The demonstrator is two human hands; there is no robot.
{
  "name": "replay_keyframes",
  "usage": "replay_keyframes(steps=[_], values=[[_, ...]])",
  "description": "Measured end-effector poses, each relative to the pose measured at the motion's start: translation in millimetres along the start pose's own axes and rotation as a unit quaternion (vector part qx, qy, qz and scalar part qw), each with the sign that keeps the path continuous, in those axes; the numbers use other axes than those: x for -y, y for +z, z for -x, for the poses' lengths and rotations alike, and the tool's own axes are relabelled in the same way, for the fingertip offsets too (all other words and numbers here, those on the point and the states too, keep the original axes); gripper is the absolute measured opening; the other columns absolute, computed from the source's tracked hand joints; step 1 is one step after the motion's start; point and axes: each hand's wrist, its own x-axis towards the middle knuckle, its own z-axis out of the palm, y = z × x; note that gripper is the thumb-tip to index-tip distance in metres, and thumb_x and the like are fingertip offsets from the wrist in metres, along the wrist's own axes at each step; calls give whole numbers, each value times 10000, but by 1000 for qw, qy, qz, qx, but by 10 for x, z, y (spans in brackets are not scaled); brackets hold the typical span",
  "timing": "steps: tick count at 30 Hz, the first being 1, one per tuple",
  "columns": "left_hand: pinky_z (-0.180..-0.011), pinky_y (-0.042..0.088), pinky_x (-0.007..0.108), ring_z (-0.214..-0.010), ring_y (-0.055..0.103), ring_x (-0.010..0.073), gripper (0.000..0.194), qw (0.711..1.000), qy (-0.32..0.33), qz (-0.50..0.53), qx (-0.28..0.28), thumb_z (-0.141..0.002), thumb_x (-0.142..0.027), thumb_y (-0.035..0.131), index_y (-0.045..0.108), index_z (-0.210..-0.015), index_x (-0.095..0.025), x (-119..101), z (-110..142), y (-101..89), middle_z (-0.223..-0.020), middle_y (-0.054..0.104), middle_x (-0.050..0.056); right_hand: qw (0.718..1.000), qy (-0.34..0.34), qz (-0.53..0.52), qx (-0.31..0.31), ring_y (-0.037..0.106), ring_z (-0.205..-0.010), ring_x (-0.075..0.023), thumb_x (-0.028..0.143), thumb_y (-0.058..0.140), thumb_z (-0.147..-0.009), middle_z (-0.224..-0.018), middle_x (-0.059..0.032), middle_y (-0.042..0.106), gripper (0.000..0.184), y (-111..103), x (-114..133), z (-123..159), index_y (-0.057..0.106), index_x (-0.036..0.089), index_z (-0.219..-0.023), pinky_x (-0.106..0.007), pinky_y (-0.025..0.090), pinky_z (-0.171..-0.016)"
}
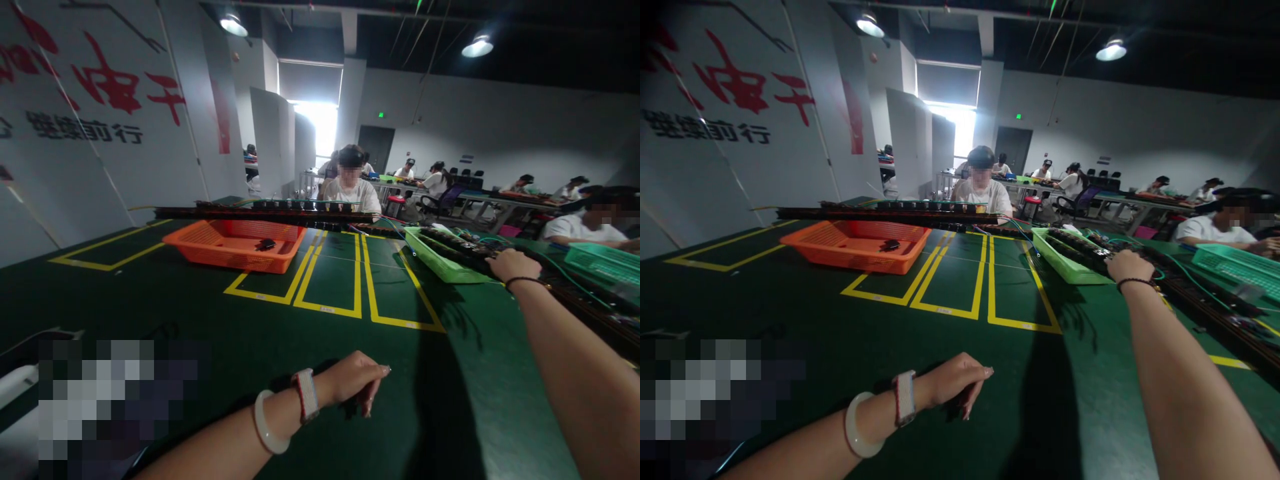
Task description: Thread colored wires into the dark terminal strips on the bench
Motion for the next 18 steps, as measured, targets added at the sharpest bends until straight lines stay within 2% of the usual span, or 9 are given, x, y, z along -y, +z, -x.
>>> replay_keyframes(steps=[2, 3, 5, 7, 9, 12, 15, 18], values=[[-524, 367, 245, -412, 487, 87, 519, 1000, -5, 7, 4, -805, -581, 467, 475, -525, -145, -5, -7, 2, -429, 468, -36, 1000, -6, 4, 6, 594, -904, -351, 428, 543, -808, -927, -256, 614, 434, 24, -20, -4, 657, 62, -1012, -393, 400, -646], [-523, 368, 245, -412, 487, 88, 518, 1000, -8, 10, 4, -805, -578, 468, 470, -520, -145, -6, -12, 4, -427, 467, -35, 1000, -14, 9, -10, 571, -947, -366, 444, 556, -794, -982, -278, 599, 454, 5, -9, -5, 658, 59, -1012, -410, 394, -672], [-515, 370, 242, -409, 485, 88, 518, 1000, -10, 11, 3, -809, -567, 462, 463, -508, -146, -5, -23, 5, -425, 471, -30, 996, -47, 22, -74, 506, -1040, -397, 503, 556, -784, -1104, -325, 537, 547, -89, 85, -6, 636, 33, -1052, -445, 366, -739], [-502, 368, 237, -402, 482, 89, 520, 1000, -8, 9, 0, -819, -554, 449, 462, -498, -146, 3, -33, 4, -423, 477, -23, 984, -105, 21, -140, 471, -1063, -401, 554, 530, -795, -1151, -343, 499, 612, -230, 295, -10, 607, 22, -1089, -457, 338, -772], [-492, 362, 230, -403, 486, 90, 525, 1000, -5, 7, 1, -833, -546, 436, 467, -498, -144, 19, -40, 1, -422, 478, -20, 976, -170, -3, -140, 464, -1063, -383, 559, 480, -833, -1154, -317, 507, 599, -382, 616, -20, 572, 53, -1141, -450, 326, -796], [-474, 334, 222, -413, 494, 96, 536, 1000, -14, 4, 2, -843, -557, 434, 468, -504, -143, 54, -53, 2, -427, 474, -20, 956, -272, -22, -106, 445, -1083, -376, 544, 490, -834, -1180, -290, 503, 600, -559, 1243, -50, 534, 66, -1193, -457, 310, -859], [-463, 307, 219, -418, 472, 87, 529, 1000, -16, -8, -18, -840, -557, 462, 474, -512, -141, 108, -76, 8, -444, 485, -17, 937, -330, -35, -109, 426, -1122, -354, 538, 490, -835, -1224, -221, 503, 577, -633, 1926, -84, 505, 129, -1242, -456, 294, -915], [-474, 319, 219, -423, 453, 82, 533, 999, -15, -23, -22, -863, -542, 445, 479, -512, -141, 178, -110, 11, -446, 481, -17, 916, -377, -71, -116, 420, -1138, -357, 511, 517, -819, -1257, -217, 483, 598, -635, 2574, -90, 475, 122, -1270, -473, 296, -936]])
